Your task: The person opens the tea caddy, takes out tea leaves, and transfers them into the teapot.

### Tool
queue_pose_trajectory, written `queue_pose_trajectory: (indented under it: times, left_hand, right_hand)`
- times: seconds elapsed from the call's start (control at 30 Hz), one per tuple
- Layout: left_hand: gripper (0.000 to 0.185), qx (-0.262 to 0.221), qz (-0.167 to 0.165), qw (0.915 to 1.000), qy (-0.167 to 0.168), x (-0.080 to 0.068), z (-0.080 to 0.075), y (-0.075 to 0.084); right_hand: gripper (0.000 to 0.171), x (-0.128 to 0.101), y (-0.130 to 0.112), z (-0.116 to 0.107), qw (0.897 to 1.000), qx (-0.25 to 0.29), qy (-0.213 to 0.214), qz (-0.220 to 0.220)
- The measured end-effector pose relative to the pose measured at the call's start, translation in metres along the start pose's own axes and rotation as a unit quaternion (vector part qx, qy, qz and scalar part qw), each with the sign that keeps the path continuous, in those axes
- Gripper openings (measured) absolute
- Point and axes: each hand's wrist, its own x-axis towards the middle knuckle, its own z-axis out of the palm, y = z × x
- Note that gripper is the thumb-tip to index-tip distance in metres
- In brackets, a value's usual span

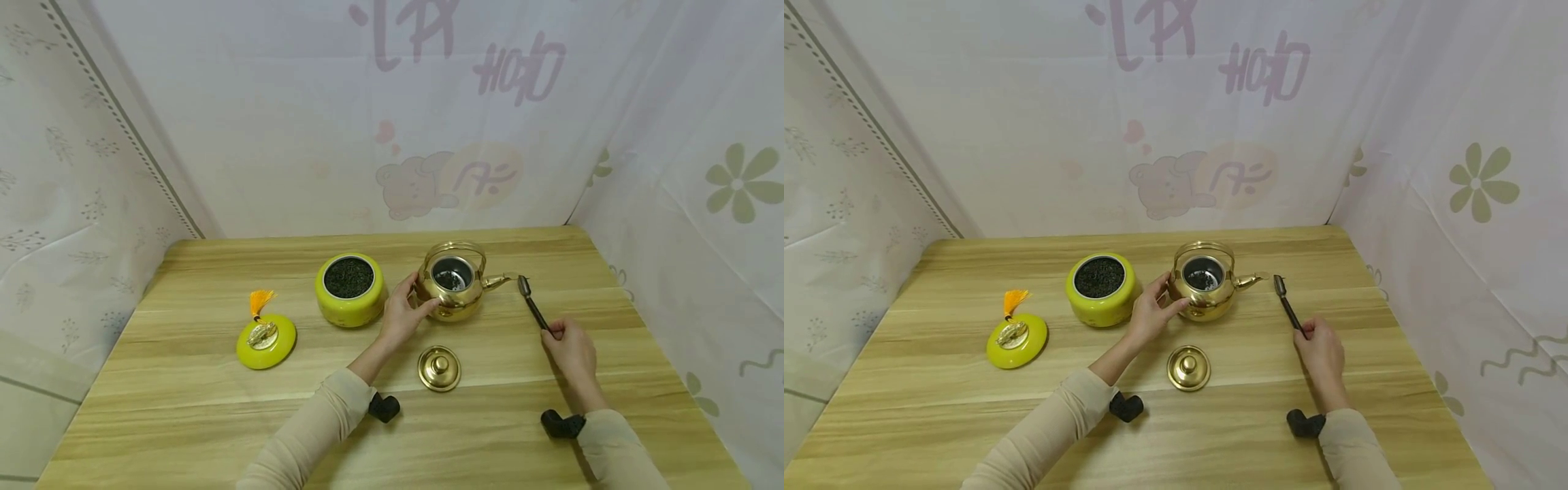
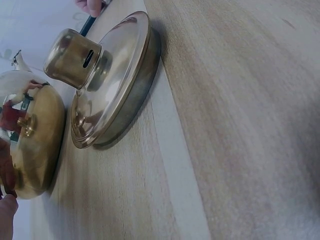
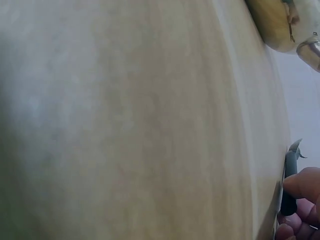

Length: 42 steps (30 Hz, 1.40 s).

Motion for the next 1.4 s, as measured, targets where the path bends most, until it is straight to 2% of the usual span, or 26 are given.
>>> queue_pose_trajectory:
  times: [0.5, 0.67, 0.8, 0.9, 0.97, 1.03, 1.13, 1.27, 1.4]
  left_hand:
    - [0.075, -0.005, -0.002, 1.0, 0.0, 0.0, -0.001, 0.001]
    - [0.074, 0.01, -0.003, 0.9999, 0.002, 0.0, -0.001, 0.001]
    - [0.074, 0.015, -0.003, 0.9999, 0.0, 0.0, -0.001, 0.001]
    - [0.074, 0.012, 0.001, 0.9999, 0.0, 0.0, -0.001, 0.001]
    - [0.074, 0.013, 0.003, 0.9999, 0.001, 0.0, -0.002, 0.001]
    - [0.074, 0.015, 0.004, 0.9999, 0.001, 0.0, -0.002, 0.001]
    - [0.074, 0.02, 0.004, 0.9998, 0.002, 0.0, -0.002, 0.001]
    - [0.074, 0.024, 0.003, 0.9997, 0.002, 0.0, -0.002, 0.002]
    - [0.074, 0.022, 0.0, 0.9998, 0.0, 0.0, -0.002, 0.001]
  right_hand:
    - [0.019, 0.004, 0.001, -0.001, 0.999, -0.015, -0.013, -0.031]
    - [0.028, 0.002, -0.001, -0.002, 0.999, -0.013, -0.02, -0.037]
    - [0.033, 0.0, -0.011, -0.003, 0.998, -0.001, 0.009, -0.061]
    - [0.027, -0.003, -0.028, -0.003, 0.993, 0.023, 0.048, -0.102]
    - [0.022, -0.007, -0.042, -0.001, 0.988, 0.049, 0.056, -0.133]
    - [0.02, -0.013, -0.056, 0.004, 0.982, 0.08, 0.042, -0.167]
    - [0.022, -0.025, -0.073, 0.017, 0.97, 0.127, -0.025, -0.204]
    - [0.028, -0.04, -0.09, 0.032, 0.952, 0.165, -0.127, -0.225]
    - [0.033, -0.049, -0.099, 0.041, 0.938, 0.177, -0.178, -0.239]
